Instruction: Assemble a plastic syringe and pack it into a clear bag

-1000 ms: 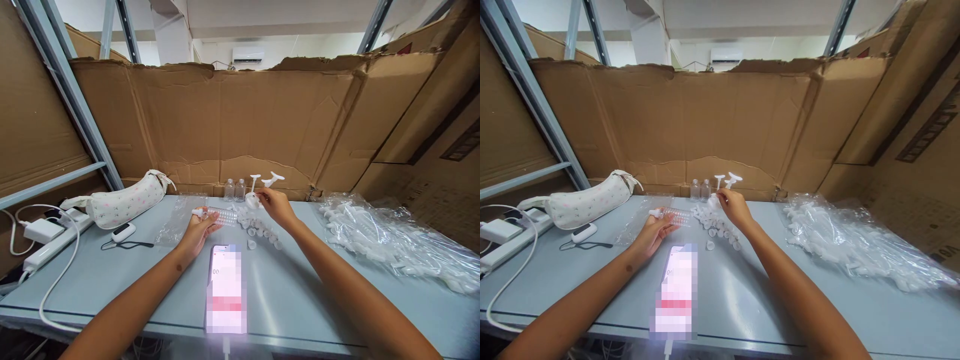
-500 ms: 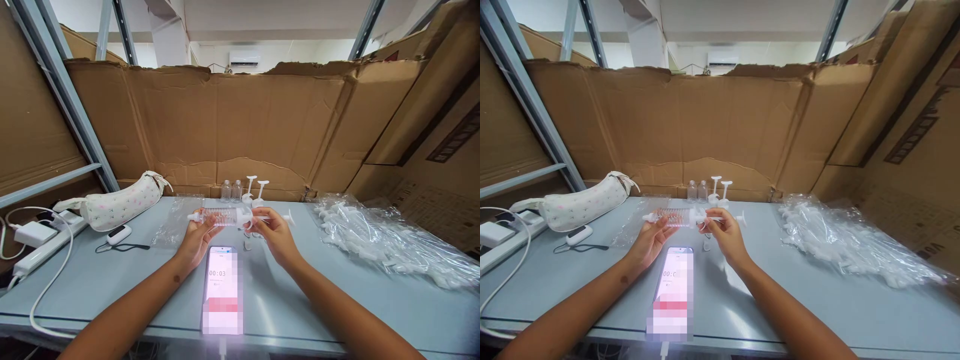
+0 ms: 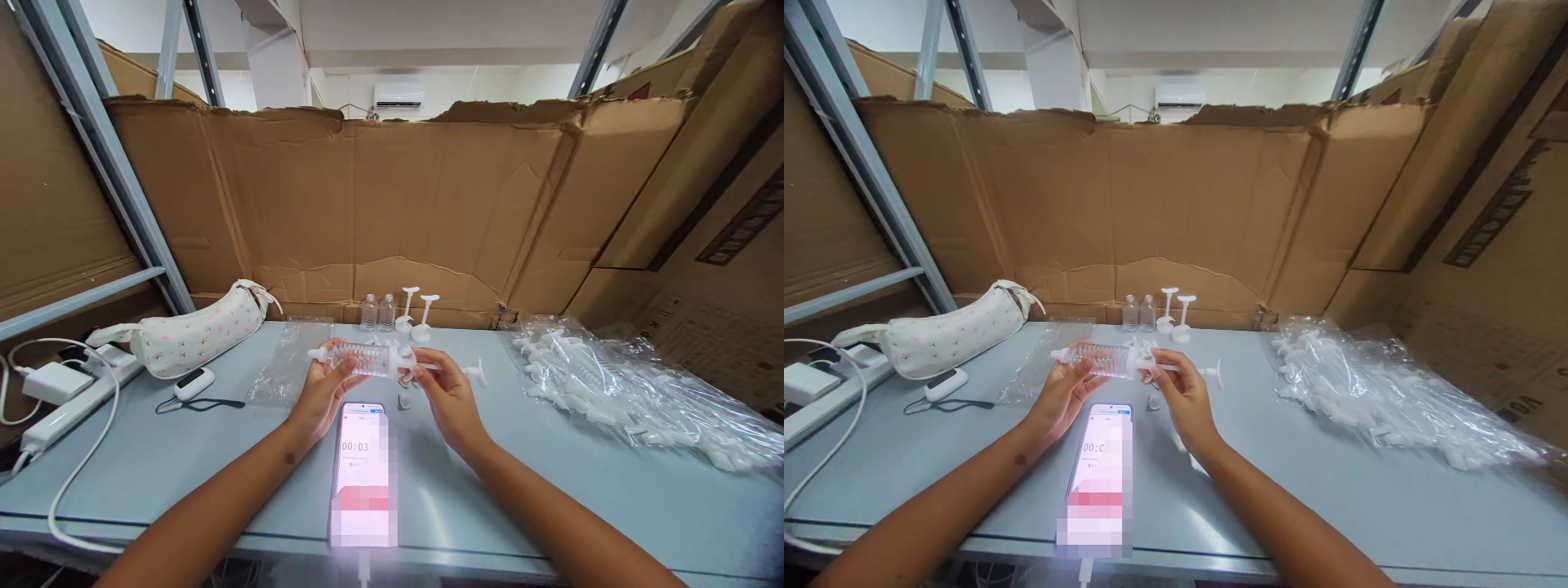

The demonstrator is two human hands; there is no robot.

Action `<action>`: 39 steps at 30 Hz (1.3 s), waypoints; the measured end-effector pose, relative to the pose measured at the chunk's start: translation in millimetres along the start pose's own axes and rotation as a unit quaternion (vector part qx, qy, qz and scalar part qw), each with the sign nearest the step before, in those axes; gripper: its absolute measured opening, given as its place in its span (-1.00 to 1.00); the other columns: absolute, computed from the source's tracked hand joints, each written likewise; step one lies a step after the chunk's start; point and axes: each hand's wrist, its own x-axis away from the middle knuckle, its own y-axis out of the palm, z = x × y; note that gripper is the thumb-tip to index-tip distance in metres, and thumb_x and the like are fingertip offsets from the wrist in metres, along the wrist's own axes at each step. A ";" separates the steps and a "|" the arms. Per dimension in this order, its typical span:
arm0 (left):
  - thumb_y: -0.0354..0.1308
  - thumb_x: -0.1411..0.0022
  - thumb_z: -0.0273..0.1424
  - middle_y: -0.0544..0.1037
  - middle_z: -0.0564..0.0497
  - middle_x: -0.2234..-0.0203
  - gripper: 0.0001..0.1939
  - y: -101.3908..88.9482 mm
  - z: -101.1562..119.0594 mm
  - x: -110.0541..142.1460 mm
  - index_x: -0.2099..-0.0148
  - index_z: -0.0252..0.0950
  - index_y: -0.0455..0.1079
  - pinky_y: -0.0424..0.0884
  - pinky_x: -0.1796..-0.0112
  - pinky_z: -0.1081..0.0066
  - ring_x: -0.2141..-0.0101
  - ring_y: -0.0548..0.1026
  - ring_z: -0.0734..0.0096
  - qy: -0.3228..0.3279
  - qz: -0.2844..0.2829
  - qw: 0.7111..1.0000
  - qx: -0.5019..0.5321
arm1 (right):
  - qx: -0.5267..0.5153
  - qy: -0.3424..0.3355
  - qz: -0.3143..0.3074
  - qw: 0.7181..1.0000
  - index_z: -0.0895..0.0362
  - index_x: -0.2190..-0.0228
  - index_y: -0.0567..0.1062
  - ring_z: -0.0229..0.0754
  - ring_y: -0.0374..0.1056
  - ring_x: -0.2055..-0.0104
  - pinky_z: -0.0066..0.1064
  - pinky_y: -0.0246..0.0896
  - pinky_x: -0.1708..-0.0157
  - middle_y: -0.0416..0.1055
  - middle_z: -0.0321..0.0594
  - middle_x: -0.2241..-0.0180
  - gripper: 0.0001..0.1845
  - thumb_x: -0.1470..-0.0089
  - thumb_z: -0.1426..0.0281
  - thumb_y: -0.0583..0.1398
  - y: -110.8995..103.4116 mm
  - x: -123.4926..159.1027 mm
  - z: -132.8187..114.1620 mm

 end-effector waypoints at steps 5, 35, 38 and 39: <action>0.35 0.03 -0.31 0.56 -0.03 0.26 -0.65 -3.4 -1.6 -5.4 0.21 -0.34 0.36 0.39 0.08 0.33 0.22 0.53 0.37 -0.083 -0.013 0.995 0.049 | 0.065 -0.097 -0.001 0.993 -0.02 0.22 0.48 -0.20 0.37 0.21 -0.30 0.29 0.19 0.44 -0.24 0.22 -0.83 -0.10 0.34 0.18 0.9 4.3 2.8; 0.34 0.06 -0.44 0.50 0.04 0.25 -0.61 0.4 13.6 5.2 0.18 -0.23 0.26 0.40 0.14 0.37 0.18 0.49 0.37 0.163 -0.039 0.975 -0.143 | -0.061 0.137 -0.089 0.985 -0.06 -0.22 0.02 -0.21 0.43 0.51 -0.37 0.28 0.54 0.45 -0.24 0.36 -0.27 -0.09 0.06 0.12 5.3 7.1 -26.7; 0.33 0.06 -0.39 0.50 0.06 0.27 -0.61 -3.0 19.6 -3.5 0.18 -0.24 0.27 0.40 0.11 0.28 0.19 0.49 0.36 0.157 0.025 0.984 -0.079 | 0.052 0.059 -0.094 0.992 -0.09 -0.22 -0.01 -0.22 0.42 0.48 -0.32 0.30 0.45 0.45 -0.21 0.29 -0.32 -0.13 0.08 0.08 -3.2 9.0 -28.8; 0.32 0.05 -0.38 0.50 0.06 0.28 -0.63 -4.0 21.2 -5.9 0.19 -0.25 0.28 0.40 0.10 0.26 0.19 0.49 0.37 0.153 0.039 0.986 -0.061 | 0.106 0.016 -0.076 0.991 -0.07 -0.20 0.08 -0.24 0.38 0.50 -0.33 0.28 0.44 0.45 -0.24 0.35 -0.37 -0.14 0.10 0.08 -7.6 8.5 -29.1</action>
